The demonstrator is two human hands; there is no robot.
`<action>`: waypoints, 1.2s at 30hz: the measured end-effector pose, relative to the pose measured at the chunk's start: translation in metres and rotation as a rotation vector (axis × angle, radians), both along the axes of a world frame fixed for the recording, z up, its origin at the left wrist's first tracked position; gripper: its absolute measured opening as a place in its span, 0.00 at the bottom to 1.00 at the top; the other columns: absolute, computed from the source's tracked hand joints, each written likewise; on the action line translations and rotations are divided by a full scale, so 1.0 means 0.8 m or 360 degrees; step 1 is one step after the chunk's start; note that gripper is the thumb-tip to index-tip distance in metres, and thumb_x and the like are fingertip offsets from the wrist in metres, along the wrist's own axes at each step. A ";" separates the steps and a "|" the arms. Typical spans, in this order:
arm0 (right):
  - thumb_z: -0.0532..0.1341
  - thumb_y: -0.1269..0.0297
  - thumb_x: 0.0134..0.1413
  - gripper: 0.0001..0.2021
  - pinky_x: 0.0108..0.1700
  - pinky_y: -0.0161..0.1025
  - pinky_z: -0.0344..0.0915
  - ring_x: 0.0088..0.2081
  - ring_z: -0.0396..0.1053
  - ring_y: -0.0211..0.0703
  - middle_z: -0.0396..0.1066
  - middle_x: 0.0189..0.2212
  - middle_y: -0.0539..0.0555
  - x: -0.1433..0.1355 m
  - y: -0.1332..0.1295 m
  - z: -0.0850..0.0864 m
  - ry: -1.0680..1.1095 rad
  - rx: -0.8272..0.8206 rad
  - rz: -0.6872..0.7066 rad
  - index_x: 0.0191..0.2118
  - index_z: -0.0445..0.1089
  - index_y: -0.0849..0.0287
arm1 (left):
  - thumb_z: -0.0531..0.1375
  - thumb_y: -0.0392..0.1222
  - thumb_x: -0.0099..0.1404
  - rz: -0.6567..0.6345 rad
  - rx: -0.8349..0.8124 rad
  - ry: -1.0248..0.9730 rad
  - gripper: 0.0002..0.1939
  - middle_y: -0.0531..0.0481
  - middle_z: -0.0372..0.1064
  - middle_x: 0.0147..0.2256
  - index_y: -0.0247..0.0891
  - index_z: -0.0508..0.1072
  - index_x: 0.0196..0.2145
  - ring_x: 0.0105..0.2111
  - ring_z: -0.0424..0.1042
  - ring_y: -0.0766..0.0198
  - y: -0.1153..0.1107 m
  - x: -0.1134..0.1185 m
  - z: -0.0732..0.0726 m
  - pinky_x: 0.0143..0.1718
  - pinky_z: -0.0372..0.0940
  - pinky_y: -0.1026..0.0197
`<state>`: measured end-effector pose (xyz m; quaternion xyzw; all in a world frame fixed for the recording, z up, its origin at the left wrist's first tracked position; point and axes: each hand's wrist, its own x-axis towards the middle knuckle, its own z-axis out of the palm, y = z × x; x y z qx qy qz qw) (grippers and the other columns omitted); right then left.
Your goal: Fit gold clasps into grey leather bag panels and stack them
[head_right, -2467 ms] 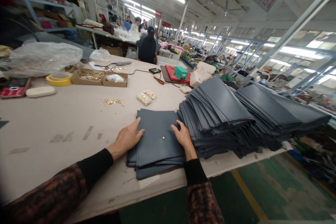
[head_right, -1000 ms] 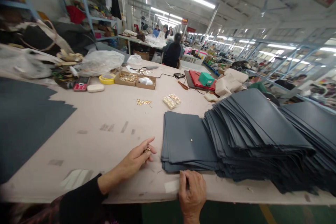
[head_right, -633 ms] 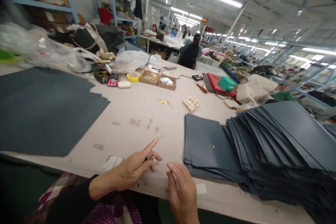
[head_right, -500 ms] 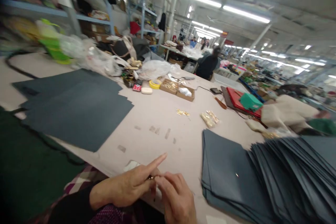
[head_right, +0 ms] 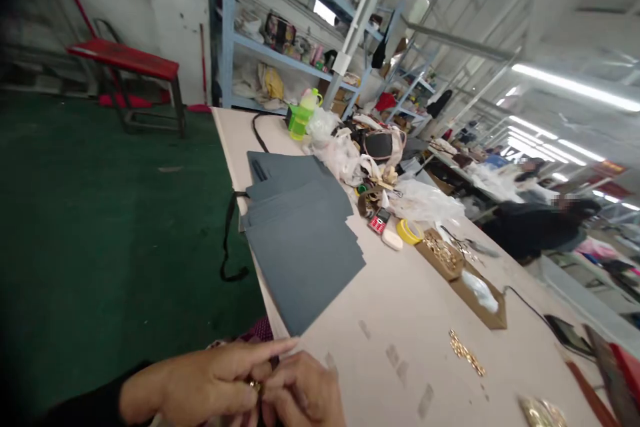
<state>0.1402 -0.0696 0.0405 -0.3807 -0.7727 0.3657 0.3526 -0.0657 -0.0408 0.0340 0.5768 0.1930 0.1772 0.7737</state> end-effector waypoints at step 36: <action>0.71 0.52 0.42 0.17 0.31 0.34 0.68 0.25 0.69 0.34 0.71 0.22 0.48 0.040 0.053 0.009 0.0420 -0.1230 -0.0442 0.29 0.71 0.62 | 0.72 0.56 0.42 0.1160 -0.1046 0.0164 0.25 0.59 0.53 0.09 0.36 0.65 0.13 0.12 0.51 0.74 -0.016 0.034 -0.011 0.12 0.45 0.68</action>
